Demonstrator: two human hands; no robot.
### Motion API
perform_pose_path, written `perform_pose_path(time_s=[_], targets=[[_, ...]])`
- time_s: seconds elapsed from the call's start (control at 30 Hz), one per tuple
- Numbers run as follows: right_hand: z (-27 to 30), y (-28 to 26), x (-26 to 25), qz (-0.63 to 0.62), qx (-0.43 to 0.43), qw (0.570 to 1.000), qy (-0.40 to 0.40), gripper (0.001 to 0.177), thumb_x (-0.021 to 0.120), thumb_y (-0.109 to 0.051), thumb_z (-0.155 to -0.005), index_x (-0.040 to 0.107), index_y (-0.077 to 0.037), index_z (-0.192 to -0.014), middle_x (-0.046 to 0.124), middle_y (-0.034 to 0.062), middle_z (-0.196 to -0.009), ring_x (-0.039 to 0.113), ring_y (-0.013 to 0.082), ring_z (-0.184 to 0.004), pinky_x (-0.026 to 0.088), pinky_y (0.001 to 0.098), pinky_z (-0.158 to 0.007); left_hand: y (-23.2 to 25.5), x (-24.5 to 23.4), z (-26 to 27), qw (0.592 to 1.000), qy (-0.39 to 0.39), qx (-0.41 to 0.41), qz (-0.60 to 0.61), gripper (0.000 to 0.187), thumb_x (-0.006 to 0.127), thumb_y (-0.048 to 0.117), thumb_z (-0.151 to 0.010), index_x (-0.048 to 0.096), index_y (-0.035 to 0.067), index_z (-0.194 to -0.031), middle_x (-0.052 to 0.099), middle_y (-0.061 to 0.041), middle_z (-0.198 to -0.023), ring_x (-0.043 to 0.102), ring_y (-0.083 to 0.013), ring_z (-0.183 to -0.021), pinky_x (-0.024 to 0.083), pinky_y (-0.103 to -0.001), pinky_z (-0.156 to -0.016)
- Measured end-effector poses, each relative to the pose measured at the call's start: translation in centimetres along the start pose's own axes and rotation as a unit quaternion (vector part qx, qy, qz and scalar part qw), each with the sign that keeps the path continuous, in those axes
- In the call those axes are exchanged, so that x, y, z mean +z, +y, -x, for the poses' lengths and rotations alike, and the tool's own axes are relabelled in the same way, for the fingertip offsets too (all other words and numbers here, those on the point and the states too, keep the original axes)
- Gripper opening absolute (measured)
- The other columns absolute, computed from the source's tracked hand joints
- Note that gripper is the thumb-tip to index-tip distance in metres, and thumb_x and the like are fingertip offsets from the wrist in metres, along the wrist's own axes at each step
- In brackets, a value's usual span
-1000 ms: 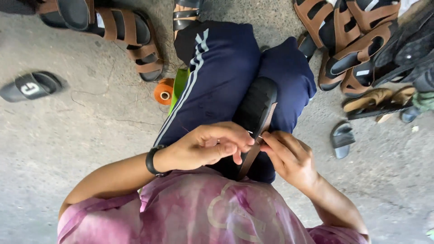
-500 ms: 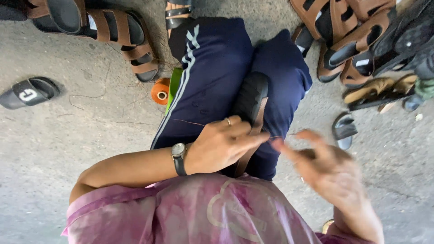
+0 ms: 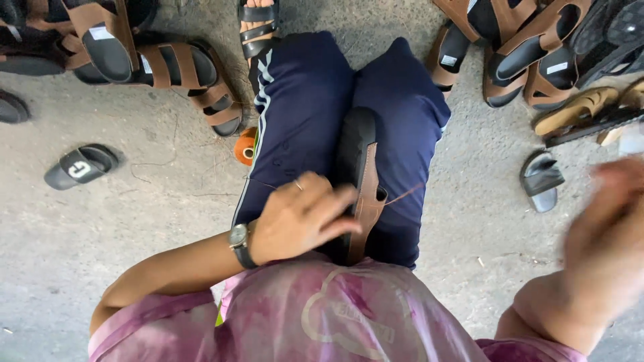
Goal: Hand-sewing the sole of a sandal to the upper part using a needle and thread.
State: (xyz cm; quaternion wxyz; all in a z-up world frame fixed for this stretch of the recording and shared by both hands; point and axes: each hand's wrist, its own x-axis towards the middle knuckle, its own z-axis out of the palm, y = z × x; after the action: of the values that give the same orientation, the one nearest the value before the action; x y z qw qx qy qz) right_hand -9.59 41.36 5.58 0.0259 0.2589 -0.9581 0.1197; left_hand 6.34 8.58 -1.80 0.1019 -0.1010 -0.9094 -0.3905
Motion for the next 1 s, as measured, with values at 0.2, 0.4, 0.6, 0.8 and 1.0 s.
perform_pose_path(time_s=[0.2,0.4,0.6,0.8,1.0], targets=[[-2.2,-8.6,4.8,-0.209,-0.251,0.908,-0.263,0.070,0.077,-0.027,-0.086,0.044,0.002,-0.140,0.058,0.0181,-0.126,0.060,0.0297,-0.104,0.054,0.0395,-0.082,-0.2,-2.2,-1.6,0.960,-0.165,-0.179,0.137,0.041,0.056,0.042,-0.099,0.066,0.007,-0.081,0.050,-0.009,-0.090,0.058,-0.0261,-0.076,0.049,-0.039,-0.067],[-1.3,-8.2,5.7,-0.363,-0.203,0.875,-0.246,0.023,0.062,0.001,-0.090,0.068,-0.005,-0.111,0.074,0.0037,-0.084,0.066,0.0168,-0.058,0.054,0.0318,-0.057,-1.2,-4.5,-6.7,0.851,-0.096,-0.114,0.504,0.042,0.037,0.036,-0.110,0.070,0.010,-0.111,0.054,-0.005,-0.102,0.056,-0.0207,-0.104,0.045,-0.036,-0.095],[-3.2,-7.3,4.9,-0.369,-0.189,0.863,-0.290,0.033,0.066,-0.012,-0.094,0.064,-0.010,-0.127,0.060,-0.0030,-0.057,0.050,0.0134,-0.041,0.045,0.0297,-0.047,-2.5,-3.2,-10.0,0.832,-0.140,-0.077,0.531,0.042,0.034,0.030,-0.110,0.065,0.006,-0.097,0.053,-0.003,-0.081,0.051,-0.0152,-0.068,0.044,-0.027,-0.067],[-2.6,-5.5,5.4,-0.417,-0.182,0.836,-0.305,0.025,0.062,-0.007,-0.094,0.066,-0.008,-0.119,0.079,0.0002,-0.081,0.074,0.0086,-0.056,0.062,0.0217,-0.051,-2.7,-3.6,-9.5,0.836,-0.134,-0.065,0.528,0.042,0.034,0.029,-0.110,0.064,0.004,-0.095,0.057,-0.004,-0.082,0.050,-0.0174,-0.073,0.044,-0.029,-0.071],[-4.0,-6.6,4.1,-0.063,-0.211,0.959,-0.176,0.081,0.074,-0.054,-0.087,0.054,-0.002,-0.146,0.062,0.0137,-0.121,0.056,0.0191,-0.081,0.051,0.0286,-0.048,-2.1,-3.8,-8.5,0.847,-0.105,-0.060,0.517,0.038,0.037,0.028,-0.110,0.065,0.006,-0.098,0.063,-0.006,-0.087,0.056,-0.0185,-0.077,0.047,-0.030,-0.074]])
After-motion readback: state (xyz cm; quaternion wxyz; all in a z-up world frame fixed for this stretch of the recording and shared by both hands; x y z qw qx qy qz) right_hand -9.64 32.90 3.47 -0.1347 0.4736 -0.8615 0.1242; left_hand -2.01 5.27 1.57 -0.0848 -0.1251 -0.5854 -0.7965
